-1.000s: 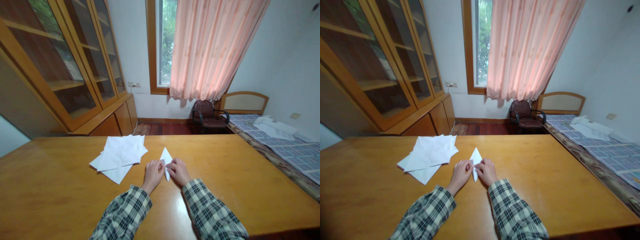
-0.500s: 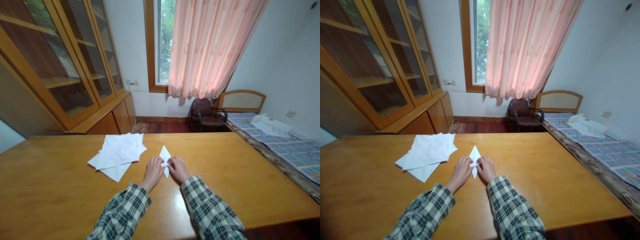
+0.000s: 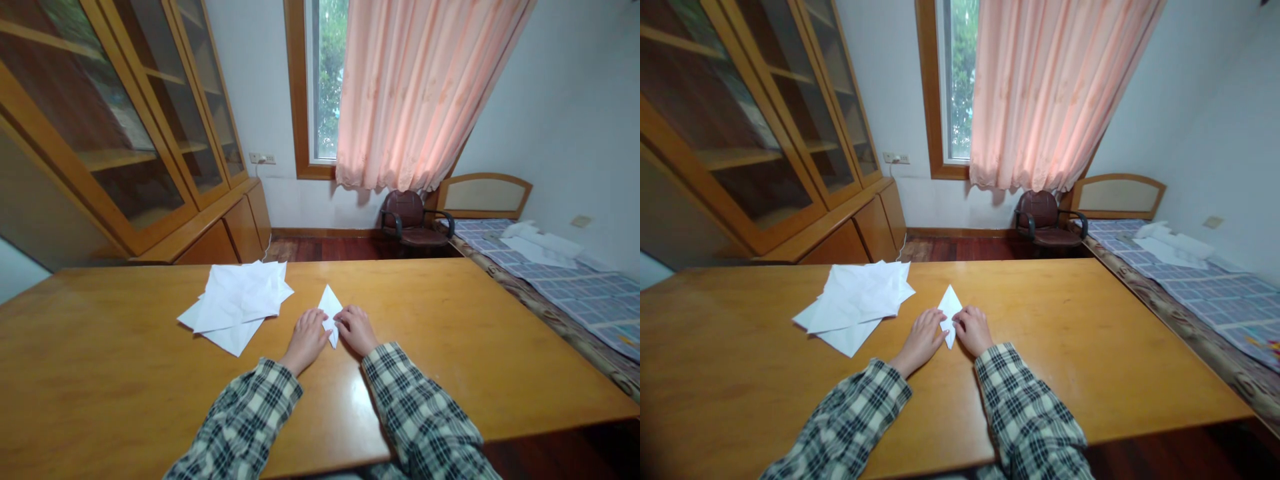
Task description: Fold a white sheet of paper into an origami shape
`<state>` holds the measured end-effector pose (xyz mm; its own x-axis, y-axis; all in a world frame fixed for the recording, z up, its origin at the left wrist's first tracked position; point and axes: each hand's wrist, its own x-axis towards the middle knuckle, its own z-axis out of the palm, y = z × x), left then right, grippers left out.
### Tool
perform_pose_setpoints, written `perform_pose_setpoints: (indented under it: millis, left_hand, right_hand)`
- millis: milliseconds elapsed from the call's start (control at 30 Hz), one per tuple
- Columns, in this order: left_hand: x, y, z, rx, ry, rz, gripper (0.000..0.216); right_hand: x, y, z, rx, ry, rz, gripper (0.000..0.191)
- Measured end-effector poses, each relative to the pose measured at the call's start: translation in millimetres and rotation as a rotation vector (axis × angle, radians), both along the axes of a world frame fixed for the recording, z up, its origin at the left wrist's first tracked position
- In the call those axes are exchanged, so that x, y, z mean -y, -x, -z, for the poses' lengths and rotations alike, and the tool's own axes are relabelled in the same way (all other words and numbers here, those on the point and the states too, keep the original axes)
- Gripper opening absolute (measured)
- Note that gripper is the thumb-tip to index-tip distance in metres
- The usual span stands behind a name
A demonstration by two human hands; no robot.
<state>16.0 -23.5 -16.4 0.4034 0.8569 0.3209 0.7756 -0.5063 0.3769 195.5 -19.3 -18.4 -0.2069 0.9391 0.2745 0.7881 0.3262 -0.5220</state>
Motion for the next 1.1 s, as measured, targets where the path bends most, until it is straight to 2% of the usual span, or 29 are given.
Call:
perform_pose_setpoints:
  millis: [167, 633, 900, 1100]
  left_hand:
    - [-1.2, 2.4, 5.8, -0.032, 0.033, 0.019, 0.035]
    - [-0.9, 6.8, 10.3, -0.051, 0.069, 0.058, 0.045]
    - [1.0, 8.2, 3.6, -0.104, 0.145, 0.069, 0.054]
    - [-1.2, 10.4, 6.2, -0.102, 0.146, 0.093, 0.062]
  right_hand:
    - [-0.4, -0.6, 0.4, -0.009, 0.004, 0.000, 0.012]
    - [1.7, 0.6, -4.9, 0.026, 0.013, 0.012, 0.014]
    - [2.3, 0.9, -6.2, 0.008, 0.017, 0.006, 0.013]
    - [1.5, 0.9, -4.1, 0.012, 0.018, 0.008, 0.014]
